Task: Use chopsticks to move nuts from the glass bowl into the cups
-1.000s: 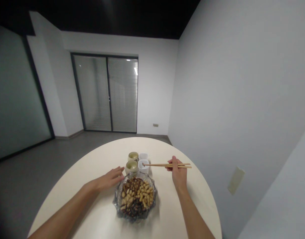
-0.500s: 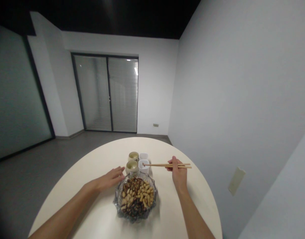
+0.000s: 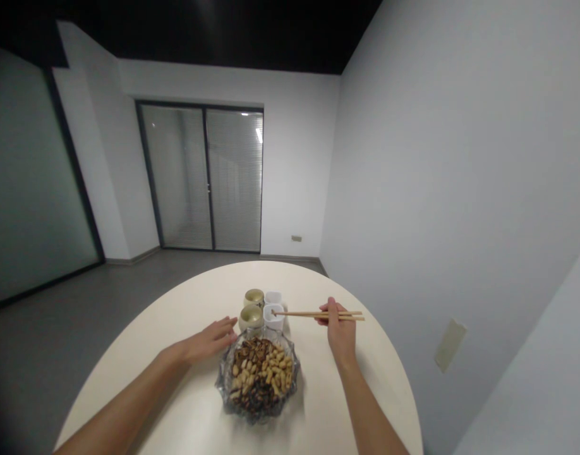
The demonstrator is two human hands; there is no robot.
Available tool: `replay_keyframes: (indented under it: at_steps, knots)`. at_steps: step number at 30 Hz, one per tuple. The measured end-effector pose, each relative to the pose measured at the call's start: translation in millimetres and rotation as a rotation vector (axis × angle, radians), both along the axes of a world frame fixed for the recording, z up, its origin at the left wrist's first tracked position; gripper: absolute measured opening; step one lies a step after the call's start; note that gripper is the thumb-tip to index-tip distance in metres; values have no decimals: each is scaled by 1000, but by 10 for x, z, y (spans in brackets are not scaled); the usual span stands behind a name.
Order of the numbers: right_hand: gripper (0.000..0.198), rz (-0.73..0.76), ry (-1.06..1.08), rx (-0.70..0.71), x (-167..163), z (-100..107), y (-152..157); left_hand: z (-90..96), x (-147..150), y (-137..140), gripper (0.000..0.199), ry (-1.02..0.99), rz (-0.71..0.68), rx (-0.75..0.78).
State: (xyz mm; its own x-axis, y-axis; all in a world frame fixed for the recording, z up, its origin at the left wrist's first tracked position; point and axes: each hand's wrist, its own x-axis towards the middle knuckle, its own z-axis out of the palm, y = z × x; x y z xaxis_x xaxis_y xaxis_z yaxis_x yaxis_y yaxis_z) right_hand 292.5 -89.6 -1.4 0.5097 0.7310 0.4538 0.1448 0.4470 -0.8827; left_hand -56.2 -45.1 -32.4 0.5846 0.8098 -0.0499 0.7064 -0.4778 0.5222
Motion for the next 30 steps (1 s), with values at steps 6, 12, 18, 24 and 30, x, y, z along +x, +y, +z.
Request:
replay_keyframes:
  at_steps: [6, 12, 18, 24, 30]
  knots:
    - [57, 11, 29, 3, 2, -9, 5, 10, 3, -5, 72, 17, 3, -5]
    - [58, 8, 37, -7, -1, -2, 2, 19, 1, -9, 73, 12, -8, -6]
    - [60, -2, 31, -14, -7, 12, -7, 31, 9, -15, 73, -5, -2, 0]
    - [61, 1, 7, -7, -3, 14, -9, 46, 13, -32, 71, 21, 6, 4]
    - [60, 16, 3, -6, -10, 16, -12, 76, 17, -51, 67, -2, 6, -7]
